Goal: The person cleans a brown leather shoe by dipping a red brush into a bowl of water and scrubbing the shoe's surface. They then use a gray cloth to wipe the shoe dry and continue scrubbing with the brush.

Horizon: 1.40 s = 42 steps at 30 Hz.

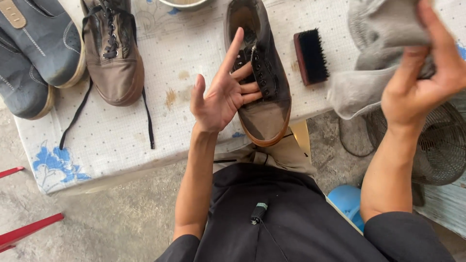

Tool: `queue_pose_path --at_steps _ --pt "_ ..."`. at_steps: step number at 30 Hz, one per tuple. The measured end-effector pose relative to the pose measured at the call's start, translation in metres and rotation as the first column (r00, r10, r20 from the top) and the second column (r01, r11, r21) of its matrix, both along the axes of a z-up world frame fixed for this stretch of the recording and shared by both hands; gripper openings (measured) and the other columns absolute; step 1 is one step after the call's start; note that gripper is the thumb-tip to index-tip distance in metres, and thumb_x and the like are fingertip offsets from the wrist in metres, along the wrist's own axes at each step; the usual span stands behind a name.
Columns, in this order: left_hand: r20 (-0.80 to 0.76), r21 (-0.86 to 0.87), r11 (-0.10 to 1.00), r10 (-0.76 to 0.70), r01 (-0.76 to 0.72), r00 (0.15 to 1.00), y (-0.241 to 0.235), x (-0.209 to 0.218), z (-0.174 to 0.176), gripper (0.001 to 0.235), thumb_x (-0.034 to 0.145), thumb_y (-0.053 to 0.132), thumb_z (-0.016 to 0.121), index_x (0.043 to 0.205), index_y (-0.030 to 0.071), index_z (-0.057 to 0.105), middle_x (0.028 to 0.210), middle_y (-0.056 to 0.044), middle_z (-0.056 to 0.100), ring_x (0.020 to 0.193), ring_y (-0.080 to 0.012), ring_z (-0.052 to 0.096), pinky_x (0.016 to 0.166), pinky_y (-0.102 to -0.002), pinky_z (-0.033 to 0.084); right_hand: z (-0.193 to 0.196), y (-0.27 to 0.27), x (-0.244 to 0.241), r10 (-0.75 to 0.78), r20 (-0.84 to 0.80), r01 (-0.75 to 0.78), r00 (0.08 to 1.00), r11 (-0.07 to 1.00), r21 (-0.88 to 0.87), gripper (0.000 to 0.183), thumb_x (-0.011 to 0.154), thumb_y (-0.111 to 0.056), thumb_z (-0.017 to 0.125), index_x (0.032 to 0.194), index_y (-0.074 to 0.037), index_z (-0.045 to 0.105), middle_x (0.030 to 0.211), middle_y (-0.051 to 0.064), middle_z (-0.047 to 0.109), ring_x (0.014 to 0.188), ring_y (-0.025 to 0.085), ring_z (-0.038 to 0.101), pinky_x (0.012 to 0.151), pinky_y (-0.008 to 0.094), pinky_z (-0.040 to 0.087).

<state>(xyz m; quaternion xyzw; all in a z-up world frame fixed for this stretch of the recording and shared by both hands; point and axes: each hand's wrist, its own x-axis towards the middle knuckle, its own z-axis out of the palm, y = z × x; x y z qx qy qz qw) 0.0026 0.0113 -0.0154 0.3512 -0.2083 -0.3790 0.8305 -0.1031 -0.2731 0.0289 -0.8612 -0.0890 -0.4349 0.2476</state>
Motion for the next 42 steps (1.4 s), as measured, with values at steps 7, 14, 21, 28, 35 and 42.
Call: queue_pose_path --at_steps 7,14,21,28,35,42 --pt "-0.013 0.007 1.0 0.003 -0.003 1.0 -0.002 0.002 0.002 0.123 0.077 0.08 0.054 0.17 0.022 -0.002 0.091 -0.001 0.031 0.068 -0.012 0.031 0.069 -0.023 0.05 -0.01 0.025 -0.027 -0.441 -0.143 0.312 0.886 0.796 -0.519 0.033 0.097 0.015 0.078 0.125 0.001 0.09 0.129 0.025 0.082 0.095 0.035 0.08 0.083 0.04 0.061" --pt "-0.013 -0.002 1.0 -0.026 0.025 1.0 -0.001 0.0 0.006 0.125 0.076 0.077 0.056 0.169 0.023 -0.007 0.16 -0.022 0.04 0.115 -0.0345 0.061 0.107 -0.047 0.056 -0.055 0.051 0.01 -0.659 -0.346 0.35 0.668 0.688 -0.636 0.075 0.09 -0.079 0.076 0.123 -0.012 0.069 0.121 0.004 0.07 0.096 0.017 0.054 0.055 0.024 0.053" --pt "0.041 0.004 1.0 -0.009 0.008 0.999 -0.002 0.0 0.002 0.12 0.08 0.079 0.052 0.169 0.022 -0.004 0.099 -0.002 0.041 0.071 -0.0116 0.035 0.082 -0.025 0.054 -0.055 0.005 0.043 -0.709 -0.359 0.426 0.607 0.672 -0.606 0.039 0.096 -0.053 0.083 0.105 -0.016 0.074 0.08 0.005 0.07 0.073 0.021 0.067 0.054 0.031 0.054" --pt "0.001 -0.042 0.999 -0.013 0.013 1.0 -0.002 0.0 0.0 0.119 0.081 0.075 0.056 0.17 0.02 -0.002 0.101 -0.003 0.042 0.073 -0.0133 0.037 0.082 -0.026 0.05 -0.075 -0.064 0.104 -0.811 -0.263 0.573 0.523 0.563 -0.596 0.057 0.085 -0.064 0.093 0.093 -0.009 0.079 0.081 0.015 0.073 0.085 0.031 0.069 0.062 0.045 0.057" --pt "-0.015 0.127 0.991 0.045 -0.043 0.999 -0.001 -0.003 0.008 0.101 0.087 0.055 0.058 0.168 0.023 0.008 0.155 -0.021 0.052 0.123 -0.0331 0.068 0.109 -0.043 0.06 -0.043 -0.038 0.05 -0.636 -0.2 0.524 0.746 0.745 -0.413 0.032 0.094 -0.024 0.095 0.112 -0.004 0.077 0.101 0.015 0.077 0.082 0.036 0.061 0.063 0.046 0.046" --pt "0.125 0.343 0.939 -0.065 0.019 0.99 -0.006 0.002 0.024 0.101 0.087 0.067 0.045 0.167 0.035 -0.008 0.079 0.003 0.022 0.063 -0.0091 0.027 0.07 -0.02 0.042 -0.02 0.056 0.008 -0.106 -0.106 0.085 0.989 0.979 -0.187 0.033 0.096 0.011 0.067 0.126 0.001 0.079 0.126 0.018 0.076 0.123 0.048 0.067 0.104 0.059 0.058"
